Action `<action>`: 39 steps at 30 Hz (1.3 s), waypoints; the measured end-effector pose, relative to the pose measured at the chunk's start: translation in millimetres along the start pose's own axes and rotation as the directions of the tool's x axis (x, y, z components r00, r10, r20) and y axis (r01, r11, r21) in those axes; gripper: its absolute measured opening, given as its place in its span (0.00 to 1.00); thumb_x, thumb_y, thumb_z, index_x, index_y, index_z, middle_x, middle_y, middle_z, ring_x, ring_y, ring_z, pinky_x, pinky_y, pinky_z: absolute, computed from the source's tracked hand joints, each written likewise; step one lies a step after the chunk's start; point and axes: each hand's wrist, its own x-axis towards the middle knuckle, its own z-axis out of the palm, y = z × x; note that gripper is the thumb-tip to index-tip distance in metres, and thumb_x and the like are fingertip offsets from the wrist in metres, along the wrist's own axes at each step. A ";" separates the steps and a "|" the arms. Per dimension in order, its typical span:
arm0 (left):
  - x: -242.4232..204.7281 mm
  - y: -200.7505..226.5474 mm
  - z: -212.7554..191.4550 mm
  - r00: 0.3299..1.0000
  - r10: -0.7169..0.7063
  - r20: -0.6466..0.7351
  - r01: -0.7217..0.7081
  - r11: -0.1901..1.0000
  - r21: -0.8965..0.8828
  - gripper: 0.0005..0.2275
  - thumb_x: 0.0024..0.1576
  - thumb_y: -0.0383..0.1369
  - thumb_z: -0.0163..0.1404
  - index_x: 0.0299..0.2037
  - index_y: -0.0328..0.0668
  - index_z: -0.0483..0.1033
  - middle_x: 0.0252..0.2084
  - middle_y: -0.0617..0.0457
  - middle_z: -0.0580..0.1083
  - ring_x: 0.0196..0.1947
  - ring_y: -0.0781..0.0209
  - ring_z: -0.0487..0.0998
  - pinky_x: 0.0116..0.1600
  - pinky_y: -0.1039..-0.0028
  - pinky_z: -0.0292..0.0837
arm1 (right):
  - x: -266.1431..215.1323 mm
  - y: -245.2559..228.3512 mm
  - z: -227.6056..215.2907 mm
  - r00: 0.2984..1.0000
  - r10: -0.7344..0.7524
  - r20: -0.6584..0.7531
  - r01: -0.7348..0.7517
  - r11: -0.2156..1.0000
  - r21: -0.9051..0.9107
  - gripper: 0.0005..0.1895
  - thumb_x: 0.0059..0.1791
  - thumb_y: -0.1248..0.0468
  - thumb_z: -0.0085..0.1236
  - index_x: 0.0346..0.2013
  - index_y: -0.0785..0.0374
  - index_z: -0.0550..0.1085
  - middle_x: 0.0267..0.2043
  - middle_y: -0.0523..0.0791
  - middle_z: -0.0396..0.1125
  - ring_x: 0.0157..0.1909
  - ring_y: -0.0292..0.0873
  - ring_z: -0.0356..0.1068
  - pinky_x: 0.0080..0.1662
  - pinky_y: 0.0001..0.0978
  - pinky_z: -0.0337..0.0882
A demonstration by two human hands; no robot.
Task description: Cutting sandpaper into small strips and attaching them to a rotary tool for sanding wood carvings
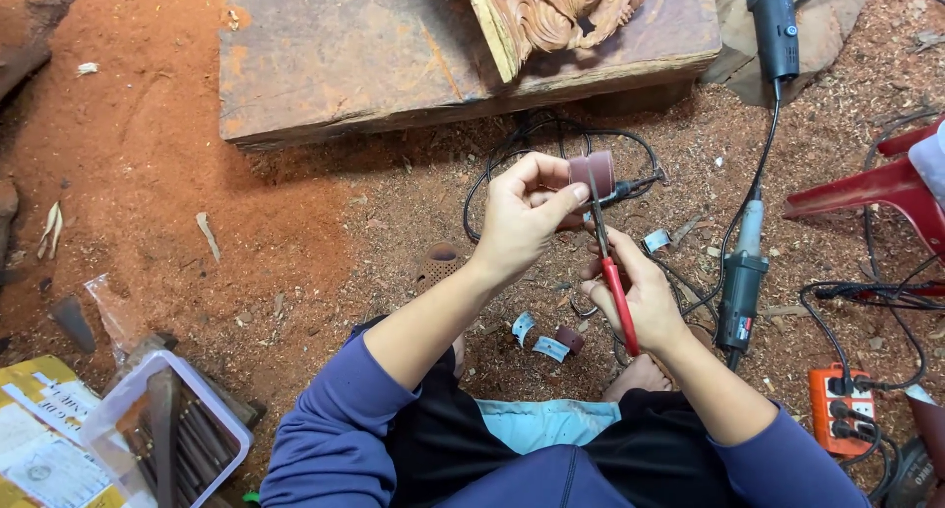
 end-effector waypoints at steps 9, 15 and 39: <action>1.9 -10.0 1.0 0.998 -0.039 0.058 0.040 0.999 -0.016 0.05 0.57 0.22 0.57 0.40 0.30 0.74 0.31 0.45 0.74 0.29 0.58 0.84 0.30 0.77 0.85 | -0.7 -14.5 6.6 0.998 -0.029 0.057 0.025 0.997 0.068 0.35 0.38 0.65 0.61 0.61 0.61 0.71 0.32 0.50 0.71 0.36 0.44 0.73 0.39 0.39 0.74; 3.7 -11.7 3.7 0.998 -0.037 0.056 0.038 0.999 -0.011 0.05 0.57 0.21 0.56 0.38 0.29 0.73 0.29 0.42 0.75 0.28 0.56 0.84 0.30 0.76 0.85 | -11.5 -35.2 10.5 0.999 -0.031 -0.043 0.038 0.986 0.161 0.38 0.31 0.69 0.54 0.58 0.61 0.75 0.25 0.45 0.65 0.31 0.37 0.67 0.36 0.30 0.70; 13.4 15.1 -3.7 0.998 -0.061 -0.032 0.058 0.995 -0.085 0.07 0.57 0.27 0.58 0.38 0.32 0.74 0.30 0.49 0.74 0.31 0.61 0.83 0.32 0.71 0.87 | -1.4 -6.0 -6.8 0.985 0.012 0.173 -0.040 0.986 0.162 0.38 0.37 0.68 0.59 0.64 0.66 0.68 0.45 0.57 0.71 0.48 0.50 0.74 0.46 0.44 0.81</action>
